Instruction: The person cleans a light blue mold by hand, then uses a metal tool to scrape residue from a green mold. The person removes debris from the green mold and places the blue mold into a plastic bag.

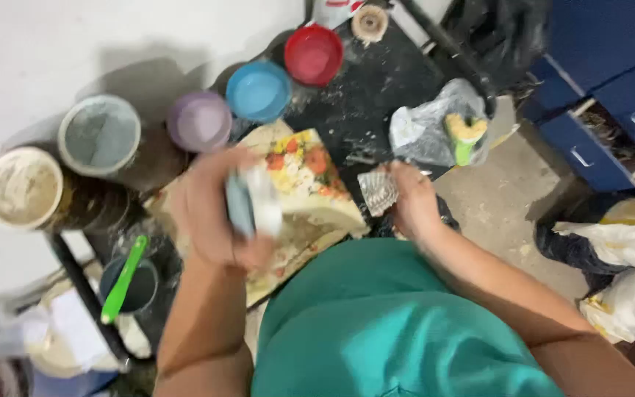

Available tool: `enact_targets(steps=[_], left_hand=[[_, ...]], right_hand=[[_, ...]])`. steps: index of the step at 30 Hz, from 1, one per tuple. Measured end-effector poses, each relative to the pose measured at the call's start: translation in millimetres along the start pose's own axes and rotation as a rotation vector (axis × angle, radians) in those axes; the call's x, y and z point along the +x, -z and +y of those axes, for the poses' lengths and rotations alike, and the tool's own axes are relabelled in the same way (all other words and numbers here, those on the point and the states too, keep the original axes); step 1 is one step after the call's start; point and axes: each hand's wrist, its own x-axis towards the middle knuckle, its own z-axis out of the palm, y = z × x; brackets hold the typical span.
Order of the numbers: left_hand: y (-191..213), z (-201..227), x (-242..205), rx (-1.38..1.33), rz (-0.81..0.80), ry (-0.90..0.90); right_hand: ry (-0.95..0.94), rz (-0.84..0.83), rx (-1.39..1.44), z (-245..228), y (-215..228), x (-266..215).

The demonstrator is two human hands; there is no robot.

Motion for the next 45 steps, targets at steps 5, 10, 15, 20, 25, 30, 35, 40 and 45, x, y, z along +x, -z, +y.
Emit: enact_targets(steps=[5, 10, 15, 20, 25, 30, 35, 40, 45], left_hand=[[-13.6, -27.8, -4.5, -0.391, 0.364, 0.084], [-61.1, -29.0, -22.7, -0.986, 0.357, 0.343], [-67.7, -4.3, -24.3, -1.312, 0.194, 0.782], [-74.0, -7.8, -26.9, -1.417, 0.09, 0.741], [-90.1, -19.0, -37.8, -1.398, -0.022, 0.474], [-78.0, 12.1, -35.7, -1.0, -0.057, 0.38], [-63.4, 39.2, -23.7, -0.563, -0.044, 0.405], [-58.4, 55.2, -20.8, -0.376, -0.089, 0.449], [-61.6, 55.2, -24.8, -0.506, -0.072, 0.456]], right_hand=[[-0.053, -0.187, -0.032, -58.0, -56.8, -19.1], [-0.217, -0.359, -0.035, -38.3, -52.2, -7.9], [-0.267, -0.506, -0.354, -2.0, -50.4, 11.3], [0.272, -0.462, -1.155, -8.3, -41.3, 21.9], [0.694, -0.425, -1.108, -71.5, -57.0, -15.5], [-0.008, -0.737, -0.312, -112.0, -70.2, -57.6], [-0.036, -0.681, -0.467, -138.2, -77.6, -76.3], [0.059, -0.699, -0.499, -113.8, -61.6, -64.7], [0.017, -0.786, -0.266, -114.5, -54.3, -74.6]])
